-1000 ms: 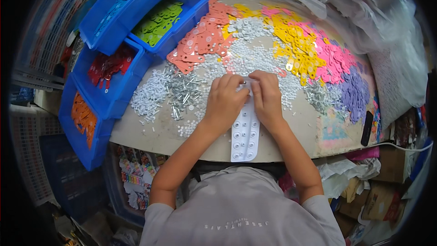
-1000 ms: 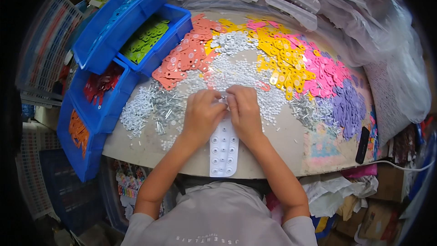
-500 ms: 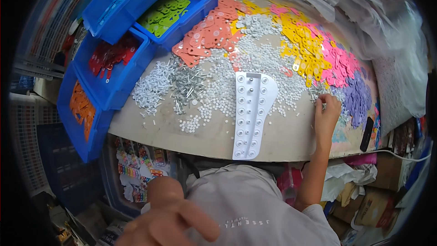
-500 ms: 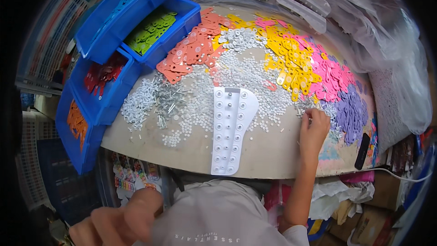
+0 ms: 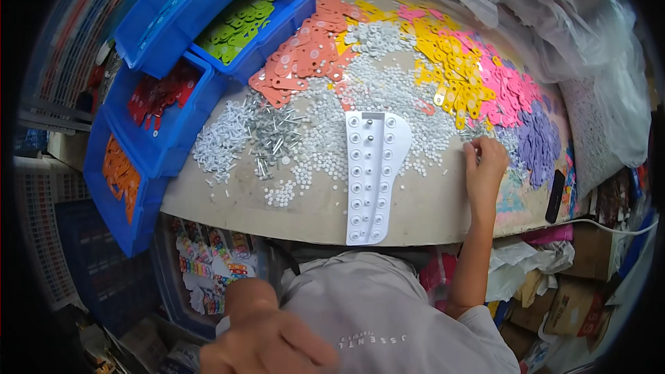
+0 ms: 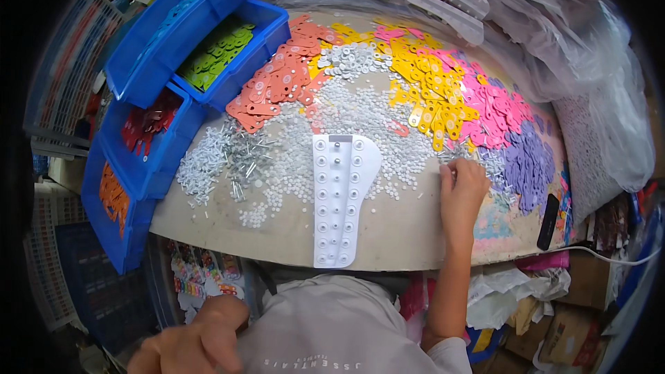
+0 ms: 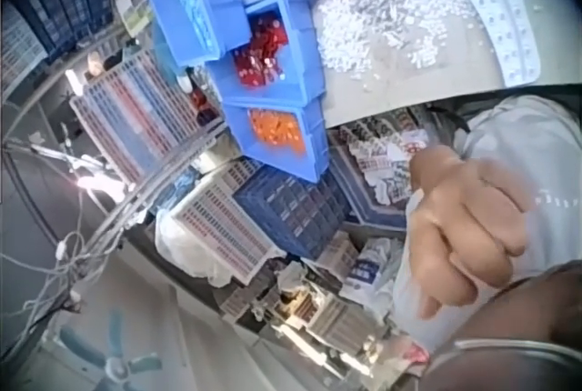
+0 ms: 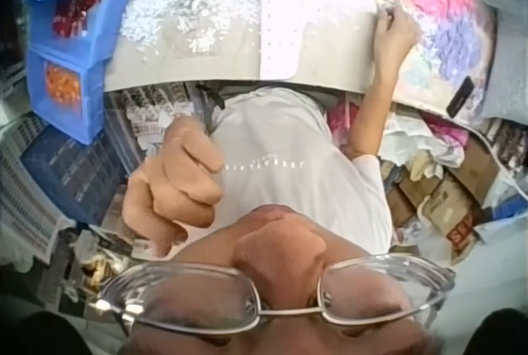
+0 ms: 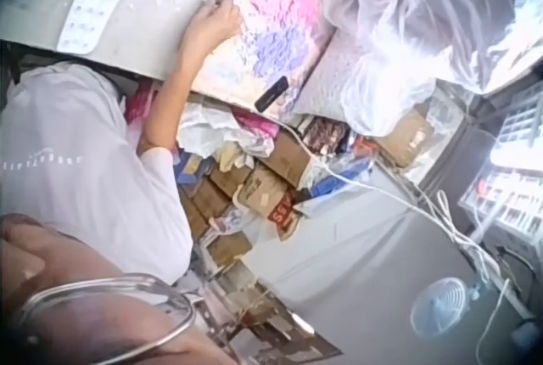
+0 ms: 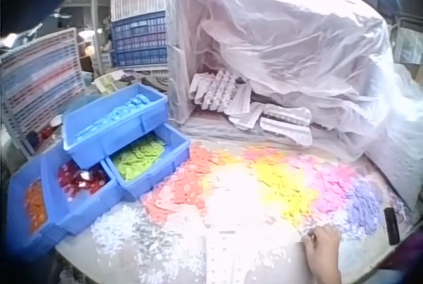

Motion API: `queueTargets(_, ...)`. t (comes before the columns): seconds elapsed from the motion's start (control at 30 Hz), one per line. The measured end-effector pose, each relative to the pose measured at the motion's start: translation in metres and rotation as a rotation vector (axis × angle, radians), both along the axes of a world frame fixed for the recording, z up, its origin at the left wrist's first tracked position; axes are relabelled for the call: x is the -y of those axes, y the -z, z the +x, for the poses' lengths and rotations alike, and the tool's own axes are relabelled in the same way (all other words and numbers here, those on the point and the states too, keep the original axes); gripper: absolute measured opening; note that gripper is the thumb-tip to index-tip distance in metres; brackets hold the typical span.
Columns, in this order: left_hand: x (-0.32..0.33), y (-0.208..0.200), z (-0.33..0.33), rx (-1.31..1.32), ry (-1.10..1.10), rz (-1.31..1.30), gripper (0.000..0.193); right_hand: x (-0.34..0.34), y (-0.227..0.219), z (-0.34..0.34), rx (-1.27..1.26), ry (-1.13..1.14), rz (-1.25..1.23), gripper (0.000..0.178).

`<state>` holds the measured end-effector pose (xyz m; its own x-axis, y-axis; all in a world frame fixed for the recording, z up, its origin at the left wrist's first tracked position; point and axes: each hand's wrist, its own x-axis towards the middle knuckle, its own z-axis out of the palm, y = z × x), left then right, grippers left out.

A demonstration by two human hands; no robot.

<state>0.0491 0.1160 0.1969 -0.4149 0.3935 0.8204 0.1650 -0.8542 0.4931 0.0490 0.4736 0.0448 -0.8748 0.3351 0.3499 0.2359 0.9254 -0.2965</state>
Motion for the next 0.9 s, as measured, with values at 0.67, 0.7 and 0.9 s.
queueTargets(0.67,0.035,0.133,-0.078,0.476,-1.323,-0.979,0.011,-0.012,0.012,-0.014,0.017,-0.137,0.011,0.009)
queueTargets(0.7,0.039,0.137,-0.086,0.250,-1.381,-1.102,0.008,-0.010,0.011,-0.015,0.028,-0.132,0.031,0.010)
queueTargets(0.9,0.029,0.157,-0.098,-0.240,-1.320,-1.312,0.011,0.002,0.015,-0.015,-0.047,-0.087,-0.046,0.007)
